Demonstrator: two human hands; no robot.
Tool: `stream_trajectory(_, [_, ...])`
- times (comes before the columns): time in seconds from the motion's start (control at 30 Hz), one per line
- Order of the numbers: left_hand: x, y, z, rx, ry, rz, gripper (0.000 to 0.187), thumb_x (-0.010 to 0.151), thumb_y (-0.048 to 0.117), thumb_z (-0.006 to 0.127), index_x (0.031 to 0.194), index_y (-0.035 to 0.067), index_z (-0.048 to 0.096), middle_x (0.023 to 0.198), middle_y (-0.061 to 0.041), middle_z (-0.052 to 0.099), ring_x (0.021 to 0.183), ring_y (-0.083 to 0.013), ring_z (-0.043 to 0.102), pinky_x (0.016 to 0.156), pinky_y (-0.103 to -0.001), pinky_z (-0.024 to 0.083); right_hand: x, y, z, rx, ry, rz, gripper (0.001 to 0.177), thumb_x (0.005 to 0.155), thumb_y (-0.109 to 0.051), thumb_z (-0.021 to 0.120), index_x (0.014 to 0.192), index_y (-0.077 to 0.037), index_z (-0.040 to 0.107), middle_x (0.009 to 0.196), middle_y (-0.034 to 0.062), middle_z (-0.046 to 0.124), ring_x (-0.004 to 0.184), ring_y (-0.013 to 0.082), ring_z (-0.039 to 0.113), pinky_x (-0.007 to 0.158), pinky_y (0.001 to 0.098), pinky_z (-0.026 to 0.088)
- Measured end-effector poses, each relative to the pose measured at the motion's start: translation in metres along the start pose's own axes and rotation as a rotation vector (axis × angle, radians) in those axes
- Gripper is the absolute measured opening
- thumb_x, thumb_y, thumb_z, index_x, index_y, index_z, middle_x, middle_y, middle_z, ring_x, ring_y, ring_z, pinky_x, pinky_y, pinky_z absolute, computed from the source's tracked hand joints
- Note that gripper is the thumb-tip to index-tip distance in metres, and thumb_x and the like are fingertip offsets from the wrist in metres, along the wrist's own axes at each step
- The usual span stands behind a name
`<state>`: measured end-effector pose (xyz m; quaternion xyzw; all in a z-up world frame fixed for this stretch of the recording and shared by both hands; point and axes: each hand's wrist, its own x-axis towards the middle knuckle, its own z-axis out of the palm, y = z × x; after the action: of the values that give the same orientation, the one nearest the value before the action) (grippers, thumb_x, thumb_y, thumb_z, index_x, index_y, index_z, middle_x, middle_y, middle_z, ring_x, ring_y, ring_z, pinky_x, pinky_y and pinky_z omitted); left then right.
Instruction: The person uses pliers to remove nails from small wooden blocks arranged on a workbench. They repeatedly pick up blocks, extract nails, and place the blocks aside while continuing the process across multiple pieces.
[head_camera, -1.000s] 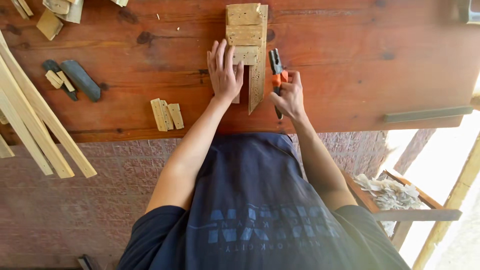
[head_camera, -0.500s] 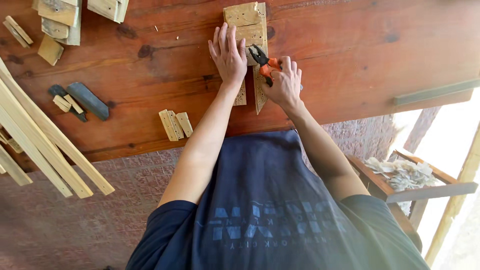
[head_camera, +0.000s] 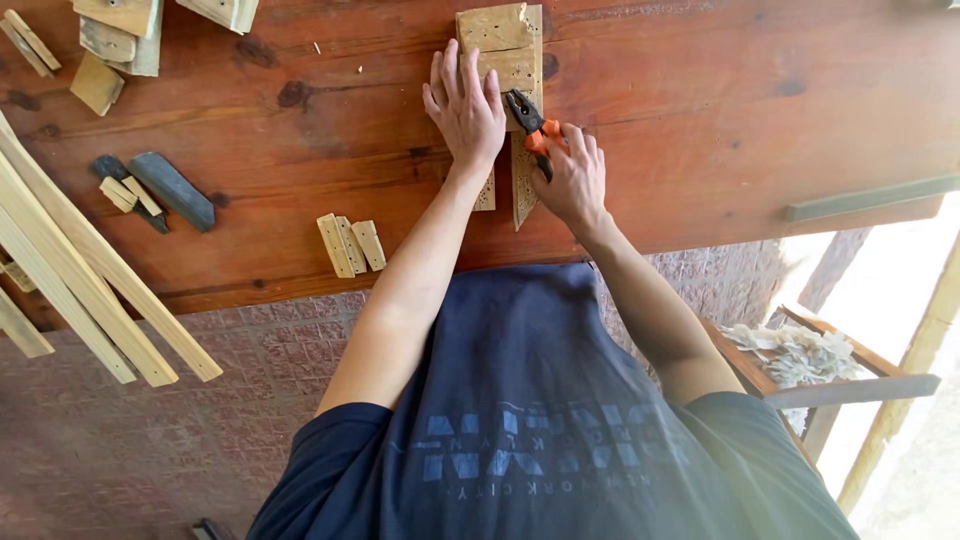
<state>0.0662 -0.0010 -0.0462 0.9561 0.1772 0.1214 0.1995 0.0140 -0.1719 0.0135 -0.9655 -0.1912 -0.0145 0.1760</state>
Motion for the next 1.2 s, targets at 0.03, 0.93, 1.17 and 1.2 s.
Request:
stream_trajectory(0.03, [-0.001, -0.001, 0.005, -0.001, -0.003, 0.002, 0.037, 0.108, 0.044, 0.047, 0.14, 0.026, 0.055, 0.158, -0.002, 0.045, 0.15, -0.0265, 0.042, 0.118, -0.059, 0.038, -0.003, -0.001, 0.0, -0.001, -0.001, 0.003, 0.043, 0.075, -0.027, 0.069, 0.116, -0.014, 0.073, 0.125, 0.0082, 0.062, 0.094, 0.0332, 0.058, 0.074, 0.0467, 0.05])
stream_trajectory(0.93, [0.001, 0.003, 0.01, 0.051, 0.067, 0.067, 0.03, 0.11, 0.035, 0.046, 0.135, 0.029, 0.059, 0.15, 0.001, 0.051, 0.135, -0.0229, 0.055, 0.112, -0.057, 0.043, -0.01, 0.003, 0.029, -0.334, -0.115, 0.024, 0.037, 0.083, -0.029, 0.068, 0.11, -0.004, 0.067, 0.159, 0.024, 0.037, 0.108, 0.0417, 0.055, 0.069, 0.0529, 0.048])
stream_trajectory(1.17, [0.0, 0.003, 0.012, 0.046, 0.081, 0.075, 0.03, 0.11, 0.032, 0.047, 0.136, 0.028, 0.06, 0.15, 0.001, 0.05, 0.134, -0.023, 0.055, 0.113, -0.056, 0.043, 0.004, 0.027, 0.016, 0.179, -0.326, 0.059, 0.03, 0.096, -0.027, 0.054, 0.098, 0.004, 0.054, 0.124, 0.0278, 0.052, 0.085, 0.0483, 0.056, 0.067, 0.061, 0.048])
stream_trajectory(1.2, [0.0, 0.002, 0.013, 0.052, 0.076, 0.077, 0.03, 0.11, 0.032, 0.047, 0.136, 0.029, 0.061, 0.151, 0.001, 0.049, 0.135, -0.0226, 0.055, 0.113, -0.056, 0.043, 0.007, 0.031, 0.011, 0.415, -0.322, 0.086, 0.026, 0.096, -0.022, 0.05, 0.084, 0.001, 0.045, 0.1, 0.0255, 0.059, 0.064, 0.0495, 0.053, 0.056, 0.0632, 0.041])
